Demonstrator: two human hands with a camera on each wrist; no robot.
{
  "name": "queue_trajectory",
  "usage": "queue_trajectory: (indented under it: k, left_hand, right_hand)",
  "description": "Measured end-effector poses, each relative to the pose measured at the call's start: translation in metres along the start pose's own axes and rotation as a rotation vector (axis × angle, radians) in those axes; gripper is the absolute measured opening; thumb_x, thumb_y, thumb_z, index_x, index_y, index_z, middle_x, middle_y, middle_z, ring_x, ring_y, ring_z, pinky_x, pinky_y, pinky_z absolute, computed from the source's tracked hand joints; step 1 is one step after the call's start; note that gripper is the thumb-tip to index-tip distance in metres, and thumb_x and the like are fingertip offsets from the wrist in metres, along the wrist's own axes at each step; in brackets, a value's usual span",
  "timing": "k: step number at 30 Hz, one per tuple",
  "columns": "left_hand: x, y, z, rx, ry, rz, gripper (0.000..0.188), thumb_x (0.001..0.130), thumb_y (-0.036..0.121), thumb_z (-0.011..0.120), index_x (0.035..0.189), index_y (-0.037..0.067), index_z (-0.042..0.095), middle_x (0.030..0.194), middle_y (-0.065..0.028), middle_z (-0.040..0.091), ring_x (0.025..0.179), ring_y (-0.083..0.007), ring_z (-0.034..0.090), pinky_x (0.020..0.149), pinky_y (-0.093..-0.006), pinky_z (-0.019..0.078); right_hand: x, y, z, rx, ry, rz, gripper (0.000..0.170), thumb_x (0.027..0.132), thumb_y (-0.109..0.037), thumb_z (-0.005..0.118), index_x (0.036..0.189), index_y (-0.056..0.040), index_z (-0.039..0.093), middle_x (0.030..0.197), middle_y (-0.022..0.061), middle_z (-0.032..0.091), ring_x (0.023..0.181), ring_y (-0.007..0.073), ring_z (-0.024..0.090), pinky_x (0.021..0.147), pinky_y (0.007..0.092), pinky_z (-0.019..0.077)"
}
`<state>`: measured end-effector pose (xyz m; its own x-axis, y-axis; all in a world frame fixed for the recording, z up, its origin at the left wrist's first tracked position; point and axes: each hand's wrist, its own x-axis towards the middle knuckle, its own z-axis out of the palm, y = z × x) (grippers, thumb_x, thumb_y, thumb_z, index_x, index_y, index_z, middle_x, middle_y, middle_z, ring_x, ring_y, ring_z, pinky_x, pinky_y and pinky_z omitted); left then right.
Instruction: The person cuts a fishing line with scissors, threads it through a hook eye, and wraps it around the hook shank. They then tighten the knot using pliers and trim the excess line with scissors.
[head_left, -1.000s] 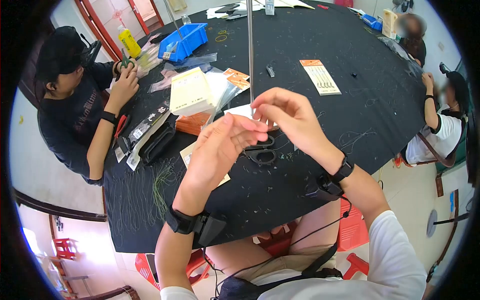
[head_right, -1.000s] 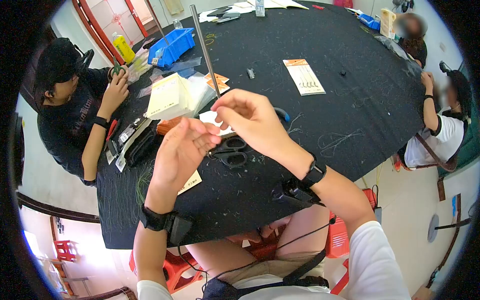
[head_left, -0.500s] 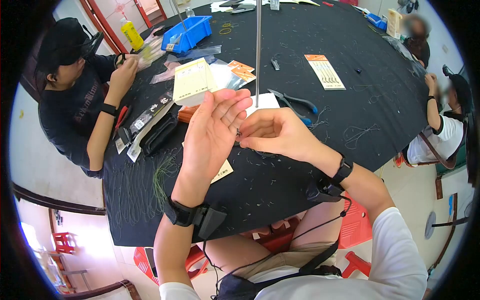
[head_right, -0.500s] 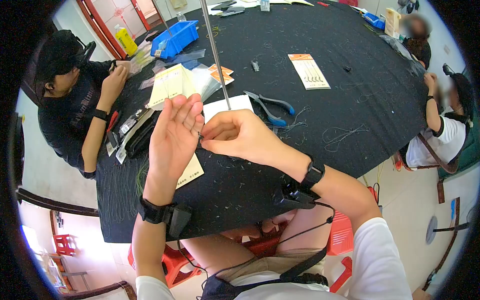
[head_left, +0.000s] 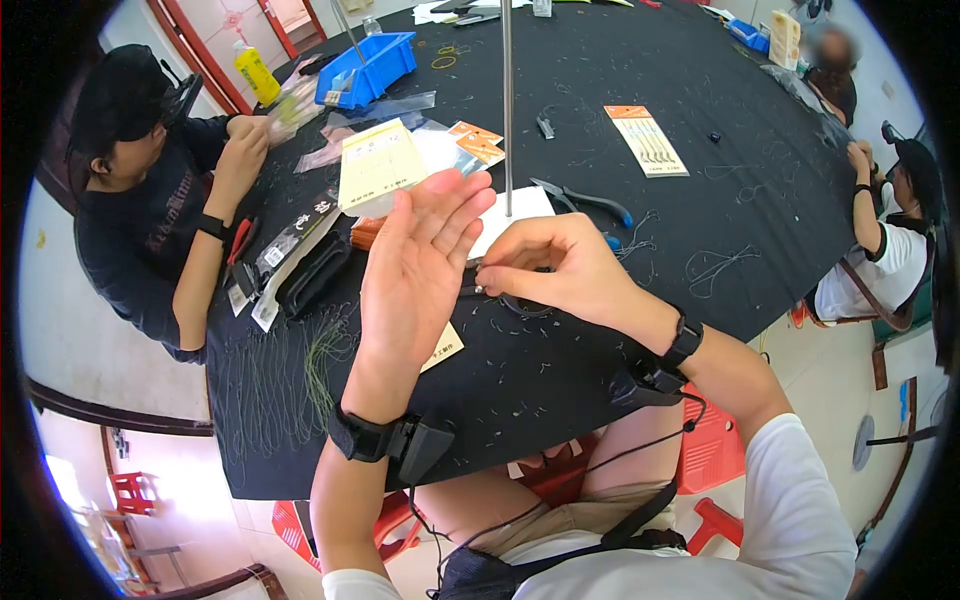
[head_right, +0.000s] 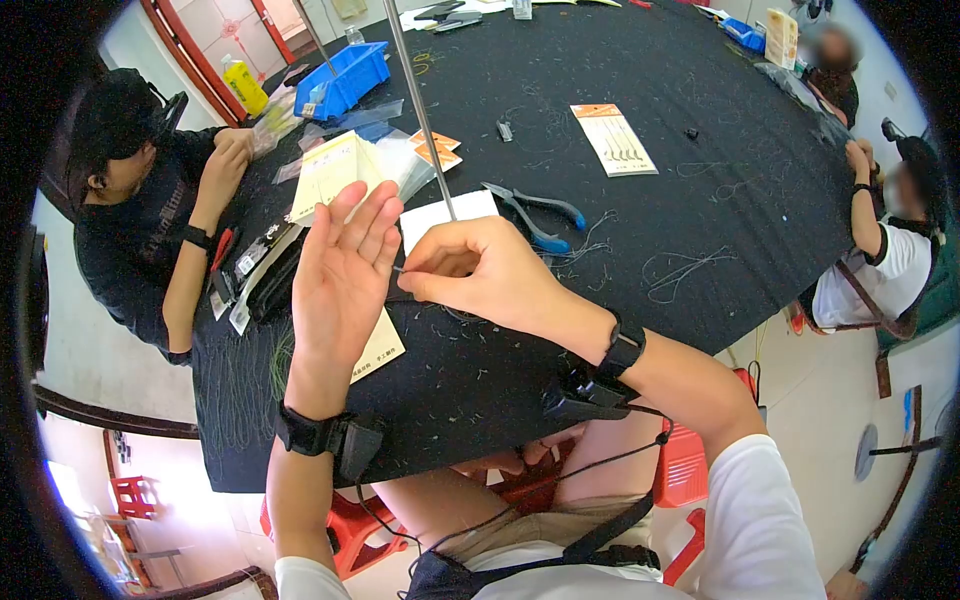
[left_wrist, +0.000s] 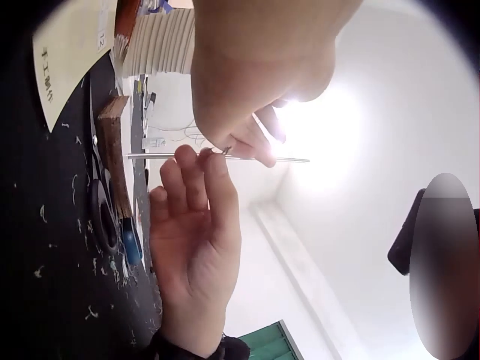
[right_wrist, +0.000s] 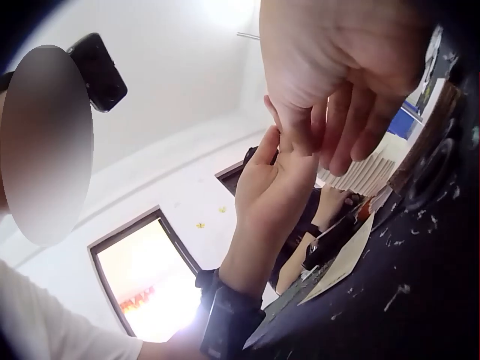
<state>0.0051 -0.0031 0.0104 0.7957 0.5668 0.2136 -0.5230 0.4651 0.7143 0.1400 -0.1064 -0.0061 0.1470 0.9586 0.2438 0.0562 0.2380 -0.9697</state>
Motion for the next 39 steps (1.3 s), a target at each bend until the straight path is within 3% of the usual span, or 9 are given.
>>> queue_trajectory:
  k: [4, 6, 7, 9, 12, 19, 24, 37, 39]
  left_hand:
    - [0.002, 0.001, 0.006, 0.172, 0.015, -0.007, 0.041, 0.097, 0.031, 0.033, 0.120, 0.000, 0.048, 0.124, -0.0183, 0.050, 0.114, -0.0211, 0.048, 0.096, -0.0332, 0.0368]
    - [0.003, -0.001, 0.003, 0.469, -0.018, -0.023, 0.035, 0.094, 0.023, 0.042, 0.117, -0.001, 0.052, 0.118, -0.0143, 0.054, 0.110, -0.0186, 0.050, 0.094, -0.0316, 0.0373]
    - [0.001, -0.002, 0.005, 0.468, -0.020, -0.023, 0.035, 0.094, 0.023, 0.042, 0.117, -0.001, 0.052, 0.118, -0.0143, 0.054, 0.110, -0.0186, 0.050, 0.094, -0.0316, 0.0373]
    - [-0.004, -0.004, 0.011, 0.625, -0.008, 0.044, 0.023, 0.090, 0.010, 0.053, 0.107, -0.005, 0.058, 0.102, -0.0102, 0.061, 0.094, -0.0146, 0.058, 0.084, -0.0281, 0.0461]
    - [-0.002, -0.005, 0.009, 0.516, -0.009, 0.083, 0.022, 0.085, 0.001, 0.058, 0.106, -0.005, 0.058, 0.096, -0.0082, 0.063, 0.089, -0.0112, 0.059, 0.079, -0.0257, 0.0476]
    - [-0.001, -0.007, 0.004, 0.583, -0.017, 0.157, 0.016, 0.086, 0.005, 0.058, 0.099, -0.004, 0.061, 0.093, -0.0073, 0.063, 0.087, -0.0111, 0.059, 0.078, -0.0253, 0.0474]
    - [-0.001, -0.007, 0.003, 0.588, 0.080, 0.116, 0.014, 0.086, 0.006, 0.060, 0.096, -0.004, 0.062, 0.094, -0.0071, 0.063, 0.088, -0.0112, 0.059, 0.080, -0.0248, 0.0470]
    - [0.000, -0.009, -0.003, 0.629, 0.107, 0.129, 0.018, 0.085, 0.009, 0.062, 0.097, -0.004, 0.063, 0.092, -0.0073, 0.064, 0.087, -0.0108, 0.057, 0.080, -0.0244, 0.0443]
    - [0.000, -0.009, -0.004, 0.617, 0.099, 0.131, 0.018, 0.085, 0.009, 0.062, 0.098, -0.003, 0.063, 0.093, -0.0073, 0.064, 0.088, -0.0106, 0.057, 0.081, -0.0243, 0.0438]
  right_hand:
    - [0.002, -0.005, -0.004, 0.150, 0.079, -0.057, 0.007, 0.080, -0.004, 0.065, 0.085, 0.0000, 0.061, 0.080, 0.0039, 0.065, 0.074, 0.0076, 0.061, 0.069, 0.0210, 0.0496]
    - [0.004, -0.006, -0.008, 0.178, 0.087, -0.084, 0.009, 0.082, -0.004, 0.063, 0.089, 0.0006, 0.061, 0.082, 0.0053, 0.065, 0.075, 0.0098, 0.062, 0.069, 0.0222, 0.0508]
    - [0.004, -0.007, -0.010, 0.229, 0.082, -0.080, 0.009, 0.082, -0.004, 0.062, 0.090, 0.0009, 0.061, 0.082, 0.0061, 0.065, 0.076, 0.0110, 0.063, 0.069, 0.0229, 0.0512]
    - [0.004, -0.010, -0.013, 0.281, 0.070, -0.054, 0.011, 0.083, -0.004, 0.061, 0.093, 0.0017, 0.060, 0.082, 0.0076, 0.065, 0.075, 0.0132, 0.063, 0.069, 0.0245, 0.0521]
    - [0.004, -0.014, -0.014, 0.289, 0.055, -0.011, 0.010, 0.085, -0.005, 0.060, 0.091, 0.0024, 0.059, 0.081, 0.0084, 0.064, 0.074, 0.0145, 0.063, 0.068, 0.0252, 0.0510]
    - [0.004, -0.007, -0.013, 0.332, -0.004, -0.017, 0.011, 0.084, -0.006, 0.061, 0.093, 0.0020, 0.060, 0.082, 0.0078, 0.065, 0.074, 0.0123, 0.063, 0.067, 0.0242, 0.0520]
    - [0.004, -0.010, -0.012, 0.258, 0.043, 0.004, 0.012, 0.085, -0.007, 0.061, 0.092, 0.0025, 0.060, 0.081, 0.0091, 0.064, 0.073, 0.0142, 0.062, 0.066, 0.0249, 0.0514]
    - [0.005, -0.009, -0.012, 0.197, 0.063, -0.052, 0.014, 0.087, -0.011, 0.059, 0.092, 0.0026, 0.061, 0.081, 0.0111, 0.064, 0.072, 0.0144, 0.063, 0.065, 0.0249, 0.0513]
    - [0.006, -0.008, -0.012, 0.207, 0.073, -0.051, 0.016, 0.087, -0.013, 0.060, 0.092, 0.0019, 0.063, 0.080, 0.0093, 0.065, 0.071, 0.0115, 0.061, 0.064, 0.0228, 0.0501]
